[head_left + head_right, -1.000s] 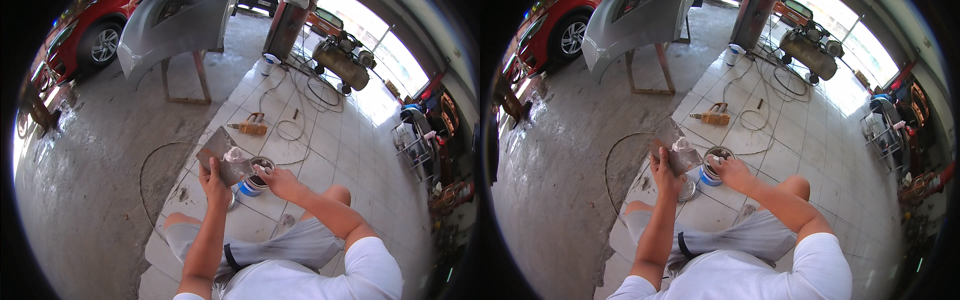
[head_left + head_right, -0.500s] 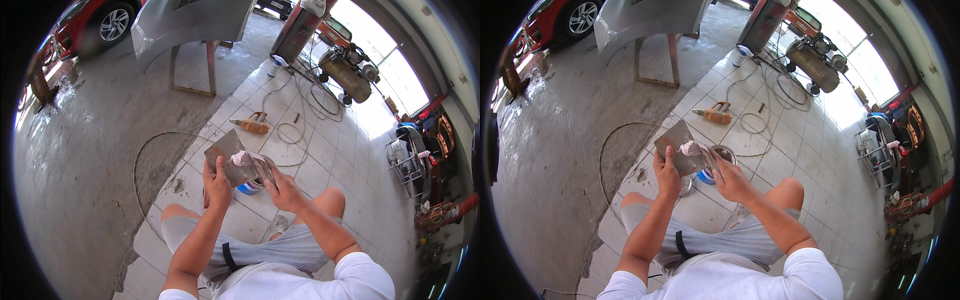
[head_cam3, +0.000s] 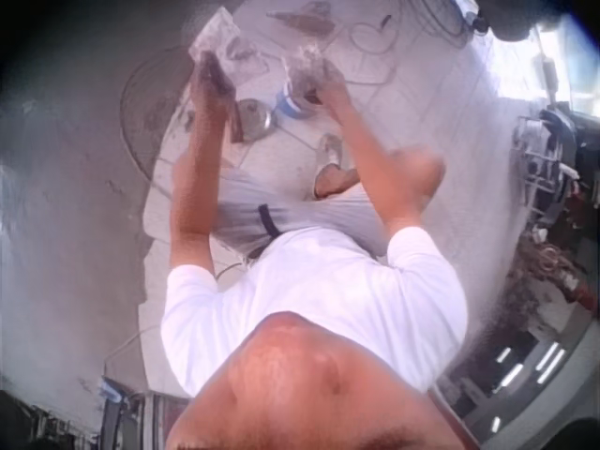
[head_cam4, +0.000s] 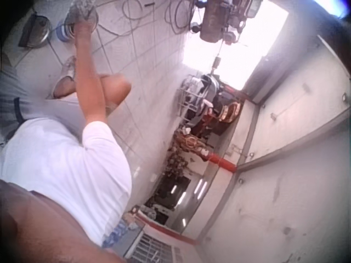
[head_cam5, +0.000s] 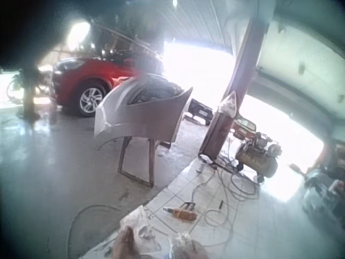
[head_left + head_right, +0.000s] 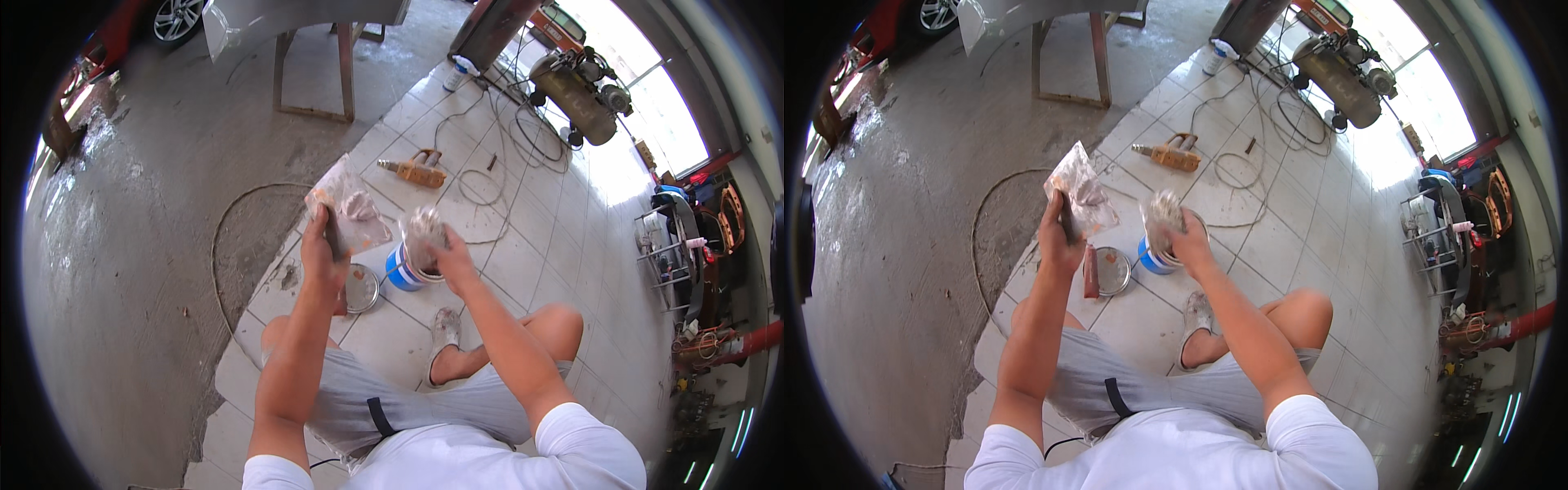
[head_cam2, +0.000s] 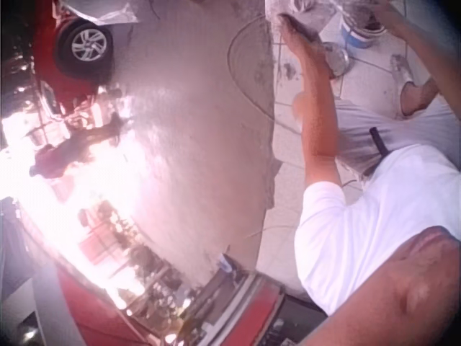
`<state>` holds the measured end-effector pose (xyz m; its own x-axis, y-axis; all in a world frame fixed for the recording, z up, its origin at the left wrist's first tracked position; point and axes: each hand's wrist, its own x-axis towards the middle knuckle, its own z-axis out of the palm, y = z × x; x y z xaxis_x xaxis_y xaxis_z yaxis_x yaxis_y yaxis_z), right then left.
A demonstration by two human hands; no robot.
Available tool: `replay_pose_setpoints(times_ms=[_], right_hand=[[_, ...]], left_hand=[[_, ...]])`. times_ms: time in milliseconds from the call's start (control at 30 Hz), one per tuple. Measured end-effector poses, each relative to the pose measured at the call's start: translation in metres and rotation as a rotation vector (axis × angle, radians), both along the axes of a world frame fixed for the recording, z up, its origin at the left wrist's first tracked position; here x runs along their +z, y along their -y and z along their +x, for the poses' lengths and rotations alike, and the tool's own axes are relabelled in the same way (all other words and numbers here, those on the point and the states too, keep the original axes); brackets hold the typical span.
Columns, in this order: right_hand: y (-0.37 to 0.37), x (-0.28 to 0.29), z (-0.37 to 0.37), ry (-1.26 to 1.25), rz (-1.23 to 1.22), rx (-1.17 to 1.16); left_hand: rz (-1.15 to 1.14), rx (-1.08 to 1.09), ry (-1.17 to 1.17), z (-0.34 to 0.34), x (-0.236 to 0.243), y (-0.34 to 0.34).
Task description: The person scoops filler from a bucket, spreads it onto a metal spreader, and applies it to a detached car bumper. They smooth the filler across the bumper surface using the spreader and a sanding block.
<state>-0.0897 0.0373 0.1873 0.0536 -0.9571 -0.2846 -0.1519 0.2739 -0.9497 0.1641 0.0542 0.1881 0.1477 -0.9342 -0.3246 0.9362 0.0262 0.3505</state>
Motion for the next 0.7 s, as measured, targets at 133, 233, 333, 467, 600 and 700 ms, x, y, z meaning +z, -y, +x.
replay_pose_setpoints(times_ms=[133, 233, 333, 467, 600, 700], right_hand=[[0.037, -0.030, 0.065, 0.472, 0.195, -0.231], [0.026, -0.061, 0.126, 0.649, 0.298, -0.121], [0.001, -0.085, 0.165, 0.793, 0.398, -0.091], [-0.007, -0.130, 0.157, 0.472, 0.345, 0.439], [-0.013, -0.209, 0.138, -0.620, -0.477, 1.081], [-0.010, -0.249, 0.120, -1.009, -1.014, 1.360]], left_hand=[[-0.021, -0.227, -0.122, 0.012, -0.054, -0.007], [0.108, -0.173, -0.115, -0.002, -0.079, -0.023], [0.234, -0.007, 0.002, 0.022, -0.098, -0.020], [0.288, 0.233, 0.114, 0.066, -0.119, -0.033], [0.370, 0.366, 0.076, 0.092, -0.105, -0.049], [0.371, 0.364, 0.088, 0.095, -0.108, -0.067]])
